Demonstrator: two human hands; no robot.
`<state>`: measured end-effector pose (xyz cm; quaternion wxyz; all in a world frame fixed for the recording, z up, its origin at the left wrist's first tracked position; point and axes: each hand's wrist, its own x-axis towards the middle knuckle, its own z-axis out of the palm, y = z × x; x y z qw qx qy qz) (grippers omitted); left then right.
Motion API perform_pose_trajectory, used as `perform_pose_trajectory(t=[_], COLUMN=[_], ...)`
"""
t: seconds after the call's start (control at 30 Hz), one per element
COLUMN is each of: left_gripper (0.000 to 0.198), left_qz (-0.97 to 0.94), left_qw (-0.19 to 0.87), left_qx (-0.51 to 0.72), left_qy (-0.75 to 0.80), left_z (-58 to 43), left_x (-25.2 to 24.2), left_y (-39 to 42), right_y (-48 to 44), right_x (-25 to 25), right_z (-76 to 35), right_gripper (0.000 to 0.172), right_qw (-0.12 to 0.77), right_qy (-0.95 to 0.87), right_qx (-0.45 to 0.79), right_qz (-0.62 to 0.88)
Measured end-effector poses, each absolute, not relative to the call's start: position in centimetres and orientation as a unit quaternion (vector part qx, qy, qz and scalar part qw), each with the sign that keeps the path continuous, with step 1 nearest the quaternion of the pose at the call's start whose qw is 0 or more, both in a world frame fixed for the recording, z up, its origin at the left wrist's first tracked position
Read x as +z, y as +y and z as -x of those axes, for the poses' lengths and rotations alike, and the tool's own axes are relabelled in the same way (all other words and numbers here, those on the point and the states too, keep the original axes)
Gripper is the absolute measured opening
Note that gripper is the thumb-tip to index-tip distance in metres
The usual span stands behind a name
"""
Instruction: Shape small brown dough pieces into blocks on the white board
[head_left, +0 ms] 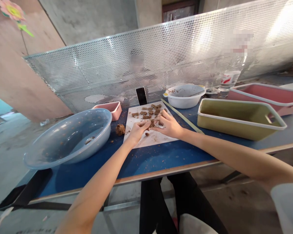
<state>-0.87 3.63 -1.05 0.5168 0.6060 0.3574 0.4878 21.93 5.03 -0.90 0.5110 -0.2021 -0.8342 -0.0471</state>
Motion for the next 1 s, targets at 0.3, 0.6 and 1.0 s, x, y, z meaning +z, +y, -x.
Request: perform_pose_trajectory(t=[0.3, 0.6, 1.0], left_gripper=[0.063, 0.054, 0.051], left_qz=[-0.609, -0.579, -0.586], left_qw=[0.482, 0.353, 0.304], left_qx=[0.501, 0.588, 0.589], left_qy=[0.381, 0.441, 0.466], left_z=[0.5, 1.0, 1.7], left_x=[-1.3, 0.3, 0.0], left_y=[3.7, 3.7, 4.4], right_y=[4.6, 5.0, 4.7], right_x=[-0.7, -0.4, -0.6], right_z=[-21.7, -21.9, -22.2], right_gripper=[0.02, 0.044, 0.021], right_qw=[0.503, 0.379, 0.261], right_qy=[-0.844, -0.906, -0.953], right_qx=[-0.063, -0.105, -0.05], right_qz=[0.175, 0.156, 0.145])
